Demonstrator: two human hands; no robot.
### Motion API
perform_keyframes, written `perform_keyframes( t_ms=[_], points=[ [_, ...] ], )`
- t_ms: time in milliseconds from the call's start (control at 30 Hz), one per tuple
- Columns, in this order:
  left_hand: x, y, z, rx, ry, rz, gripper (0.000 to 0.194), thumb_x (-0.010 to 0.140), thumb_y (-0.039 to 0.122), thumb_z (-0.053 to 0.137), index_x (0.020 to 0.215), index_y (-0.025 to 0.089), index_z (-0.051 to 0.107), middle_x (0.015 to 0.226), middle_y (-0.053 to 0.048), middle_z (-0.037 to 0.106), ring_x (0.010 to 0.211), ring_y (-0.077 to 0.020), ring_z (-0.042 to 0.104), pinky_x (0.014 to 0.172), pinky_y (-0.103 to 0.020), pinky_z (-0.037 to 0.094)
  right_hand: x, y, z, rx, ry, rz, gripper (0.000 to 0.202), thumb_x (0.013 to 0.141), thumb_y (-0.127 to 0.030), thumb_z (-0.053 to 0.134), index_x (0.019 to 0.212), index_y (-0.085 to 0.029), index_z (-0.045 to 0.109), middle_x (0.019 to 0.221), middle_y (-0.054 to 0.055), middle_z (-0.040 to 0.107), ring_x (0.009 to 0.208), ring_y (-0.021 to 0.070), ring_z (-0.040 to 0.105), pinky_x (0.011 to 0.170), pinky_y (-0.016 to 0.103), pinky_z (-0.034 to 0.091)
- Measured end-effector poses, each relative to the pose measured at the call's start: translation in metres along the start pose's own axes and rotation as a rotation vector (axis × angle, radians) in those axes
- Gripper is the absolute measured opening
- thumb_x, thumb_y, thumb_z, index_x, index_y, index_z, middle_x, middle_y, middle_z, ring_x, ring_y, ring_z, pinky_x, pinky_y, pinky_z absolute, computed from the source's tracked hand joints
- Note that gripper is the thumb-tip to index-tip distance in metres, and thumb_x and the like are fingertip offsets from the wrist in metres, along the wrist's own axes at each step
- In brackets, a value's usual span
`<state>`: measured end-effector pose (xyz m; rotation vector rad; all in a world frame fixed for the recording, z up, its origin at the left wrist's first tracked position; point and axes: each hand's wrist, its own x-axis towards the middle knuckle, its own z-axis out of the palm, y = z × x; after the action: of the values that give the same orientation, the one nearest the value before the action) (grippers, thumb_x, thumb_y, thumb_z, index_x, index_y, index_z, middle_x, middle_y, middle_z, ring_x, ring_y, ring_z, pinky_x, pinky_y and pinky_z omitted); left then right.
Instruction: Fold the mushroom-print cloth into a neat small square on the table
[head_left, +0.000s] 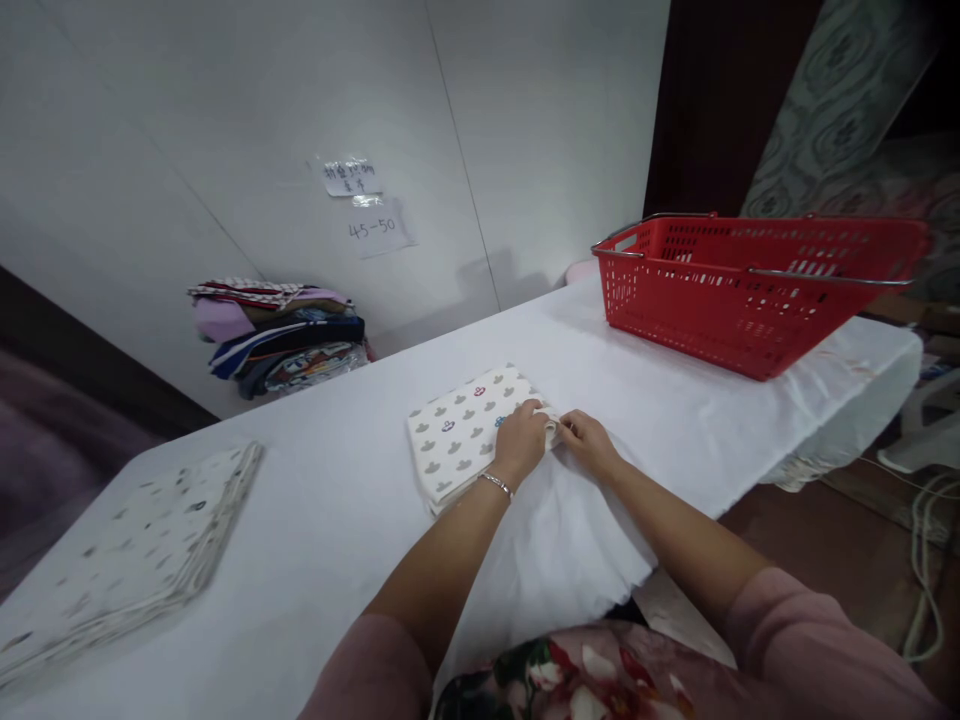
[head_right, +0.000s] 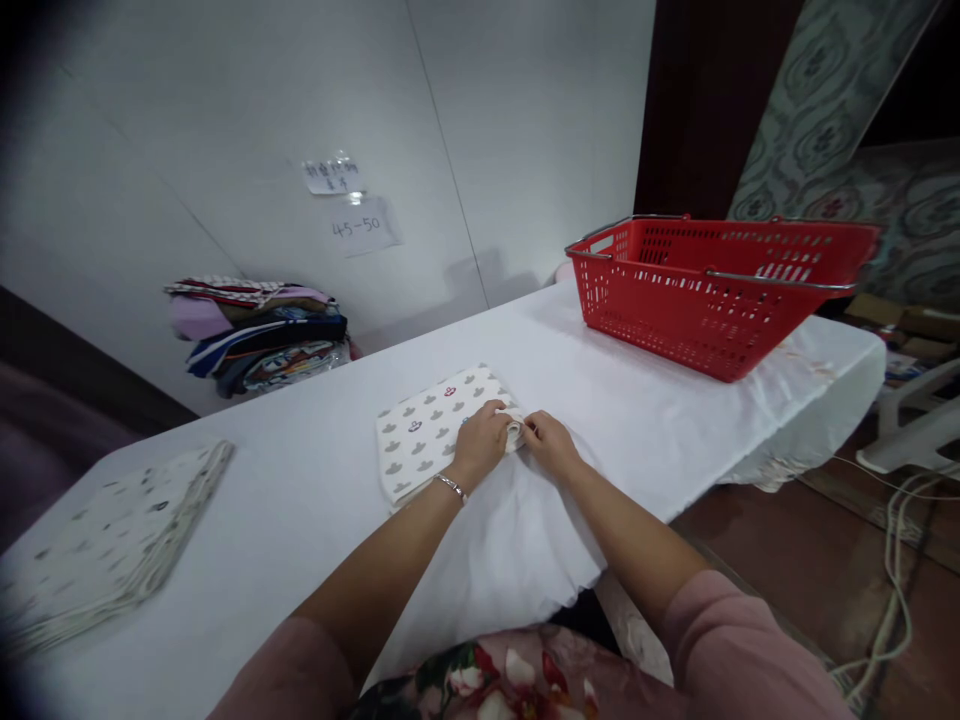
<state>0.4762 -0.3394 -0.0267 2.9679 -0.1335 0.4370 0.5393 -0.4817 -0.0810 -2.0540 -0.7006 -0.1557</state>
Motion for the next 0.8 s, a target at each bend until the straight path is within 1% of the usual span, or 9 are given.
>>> perform_keyframes(
  t_ms=[133, 233, 333, 467, 600, 700, 800],
  points=[
    [-0.0019, 0.0011, -0.0007, 0.003, -0.010, 0.001, 0.025, 0.089, 0.020, 0.042, 0.096, 0.025, 0.066, 0.123, -0.003, 0.052, 0.102, -0.0180, 0.053, 0.085, -0.031, 0.045, 0.0001, 0.0009, 0.0013, 0.004, -0.004, -0.002, 0.017, 0.084, -0.032, 0.045, 0.077, -0.020, 0.056, 0.075, 0.000, 0.056, 0.066, 0.0135, 0.050, 0.063, 0.026, 0.038],
    [-0.0005, 0.0036, -0.0007, 0.001, -0.008, 0.005, 0.024, 0.089, 0.023, 0.043, 0.095, 0.023, 0.066, 0.124, -0.003, 0.052, 0.104, -0.0185, 0.051, 0.087, -0.032, 0.044, 0.0002, 0.0014, 0.0021, 0.003, -0.001, -0.002, 0.017, 0.083, -0.032, 0.045, 0.077, -0.020, 0.056, 0.076, 0.001, 0.057, 0.066, 0.0135, 0.050, 0.064, 0.026, 0.038],
    [0.0025, 0.0063, 0.0003, 0.002, -0.006, -0.005, 0.026, 0.090, 0.027, 0.041, 0.092, 0.022, 0.067, 0.123, -0.003, 0.053, 0.103, -0.0194, 0.052, 0.086, -0.034, 0.044, 0.0001, 0.0010, 0.0018, -0.001, -0.007, 0.002, 0.017, 0.083, -0.031, 0.045, 0.077, -0.020, 0.056, 0.076, 0.001, 0.057, 0.066, 0.0137, 0.050, 0.064, 0.026, 0.038],
    [0.0053, 0.0082, 0.0014, 0.009, -0.037, -0.005, 0.025, 0.090, 0.023, 0.041, 0.093, 0.021, 0.066, 0.124, -0.004, 0.053, 0.103, -0.0201, 0.052, 0.084, -0.035, 0.044, -0.0003, 0.0001, 0.0012, -0.015, -0.006, 0.011, 0.016, 0.083, -0.029, 0.045, 0.077, -0.020, 0.057, 0.077, 0.001, 0.058, 0.067, 0.0137, 0.050, 0.064, 0.026, 0.038],
    [0.0060, 0.0064, 0.0022, 0.004, -0.045, 0.045, 0.022, 0.086, 0.018, 0.045, 0.094, 0.018, 0.065, 0.125, -0.005, 0.053, 0.104, -0.0198, 0.052, 0.088, -0.034, 0.042, -0.0003, 0.0000, 0.0015, -0.027, -0.007, 0.009, 0.016, 0.082, -0.028, 0.045, 0.078, -0.019, 0.057, 0.076, 0.002, 0.058, 0.067, 0.0136, 0.050, 0.064, 0.026, 0.037],
    [0.0055, 0.0042, 0.0039, -0.017, -0.002, 0.101, 0.020, 0.086, 0.017, 0.045, 0.093, 0.018, 0.064, 0.123, -0.006, 0.054, 0.108, -0.0195, 0.050, 0.092, -0.034, 0.040, -0.0004, 0.0003, 0.0016, -0.033, -0.011, -0.002, 0.016, 0.082, -0.028, 0.044, 0.078, -0.019, 0.057, 0.078, 0.002, 0.058, 0.068, 0.0137, 0.050, 0.065, 0.026, 0.038],
    [0.0043, 0.0030, 0.0063, -0.029, 0.045, 0.155, 0.019, 0.086, 0.016, 0.045, 0.095, 0.017, 0.062, 0.120, -0.006, 0.055, 0.110, -0.0193, 0.048, 0.093, -0.034, 0.039, -0.0007, 0.0004, 0.0014, -0.041, -0.014, 0.008, 0.016, 0.082, -0.027, 0.044, 0.080, -0.019, 0.057, 0.079, 0.002, 0.058, 0.068, 0.0137, 0.050, 0.065, 0.026, 0.038]
  ],
)
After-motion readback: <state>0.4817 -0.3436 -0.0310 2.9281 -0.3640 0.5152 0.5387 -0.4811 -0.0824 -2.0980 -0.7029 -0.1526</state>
